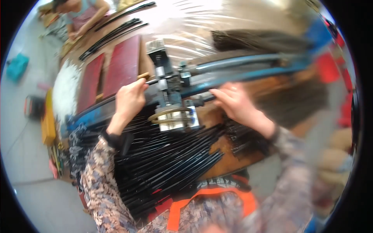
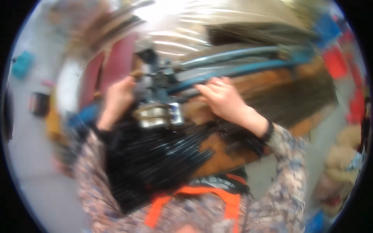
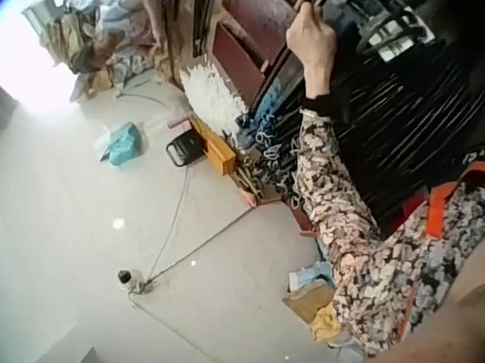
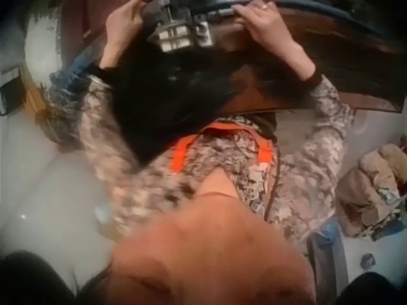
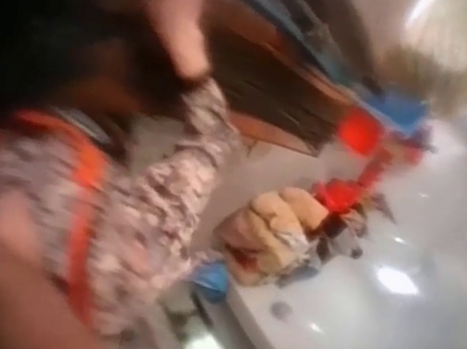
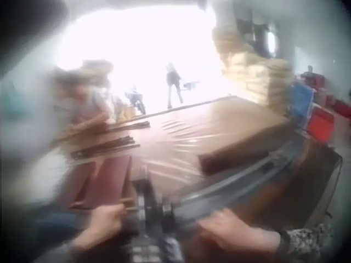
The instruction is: The recorder sorts and aligns thin black metal rods using a manual alignment machine at a workbench.
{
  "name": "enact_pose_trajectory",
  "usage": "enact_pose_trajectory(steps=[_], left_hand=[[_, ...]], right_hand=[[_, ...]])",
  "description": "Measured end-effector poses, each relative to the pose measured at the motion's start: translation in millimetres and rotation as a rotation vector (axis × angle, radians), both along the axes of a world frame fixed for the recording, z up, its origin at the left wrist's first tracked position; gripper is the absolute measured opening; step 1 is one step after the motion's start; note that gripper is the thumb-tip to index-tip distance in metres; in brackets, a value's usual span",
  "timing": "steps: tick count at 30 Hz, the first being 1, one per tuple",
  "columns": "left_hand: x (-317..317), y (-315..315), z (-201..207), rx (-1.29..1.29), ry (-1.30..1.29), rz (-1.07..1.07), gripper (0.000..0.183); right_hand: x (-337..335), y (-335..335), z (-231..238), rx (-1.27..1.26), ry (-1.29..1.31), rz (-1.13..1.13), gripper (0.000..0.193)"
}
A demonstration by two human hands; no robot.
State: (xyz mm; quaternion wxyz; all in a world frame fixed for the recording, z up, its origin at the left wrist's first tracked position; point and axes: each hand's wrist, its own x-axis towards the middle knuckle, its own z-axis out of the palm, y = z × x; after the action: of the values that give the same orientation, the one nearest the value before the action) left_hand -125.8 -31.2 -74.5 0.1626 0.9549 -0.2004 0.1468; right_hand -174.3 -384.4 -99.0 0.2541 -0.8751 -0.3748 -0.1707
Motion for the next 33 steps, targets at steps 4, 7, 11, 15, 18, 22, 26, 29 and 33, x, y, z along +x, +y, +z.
enact_pose_trajectory(steps=[4, 7, 11, 15, 18, 22, 26, 29, 33], left_hand=[[-7.1, 4.4, -3.3, 0.065, -0.045, -0.020, 0.012], [1.8, -1.6, -4.2, 0.046, -0.095, -0.060, 0.011], [9.5, 4.4, -5.8, 0.118, -0.376, -0.181, 0.014], [26.3, 79.7, 1.6, 0.268, -0.391, -0.195, 0.010], [10.3, 108.2, 9.2, 0.314, -0.486, -0.075, 0.009], [-65.9, 21.3, 19.1, 0.453, -0.022, -0.146, 0.006], [-149.2, -49.5, 7.5, 0.440, 0.231, -0.379, 0.007], [-153.4, -83.5, -24.6, 0.443, 0.074, -0.358, 0.010], [-149.6, -89.0, -38.1, 0.409, 0.001, -0.359, 0.014]], right_hand=[[-8.2, 6.9, -9.3, 0.177, 0.208, 0.109, 0.028], [16.5, 5.0, -15.4, 0.249, 0.181, 0.077, 0.025], [27.5, -14.2, 1.1, -0.242, 0.225, 0.046, 0.013], [1.4, 9.2, -35.2, -0.510, 0.086, 0.067, 0.005], [2.9, 23.9, -31.7, -0.486, 0.164, 0.065, 0.018], [-10.8, 0.0, -23.6, -0.294, 0.299, 0.038, 0.020], [-18.2, 14.5, -11.6, -0.159, 0.441, 0.182, 0.030], [-37.5, 19.1, -2.3, -0.036, 0.504, 0.180, 0.029], [-45.5, 7.5, -1.0, 0.161, 0.645, 0.152, 0.036]])
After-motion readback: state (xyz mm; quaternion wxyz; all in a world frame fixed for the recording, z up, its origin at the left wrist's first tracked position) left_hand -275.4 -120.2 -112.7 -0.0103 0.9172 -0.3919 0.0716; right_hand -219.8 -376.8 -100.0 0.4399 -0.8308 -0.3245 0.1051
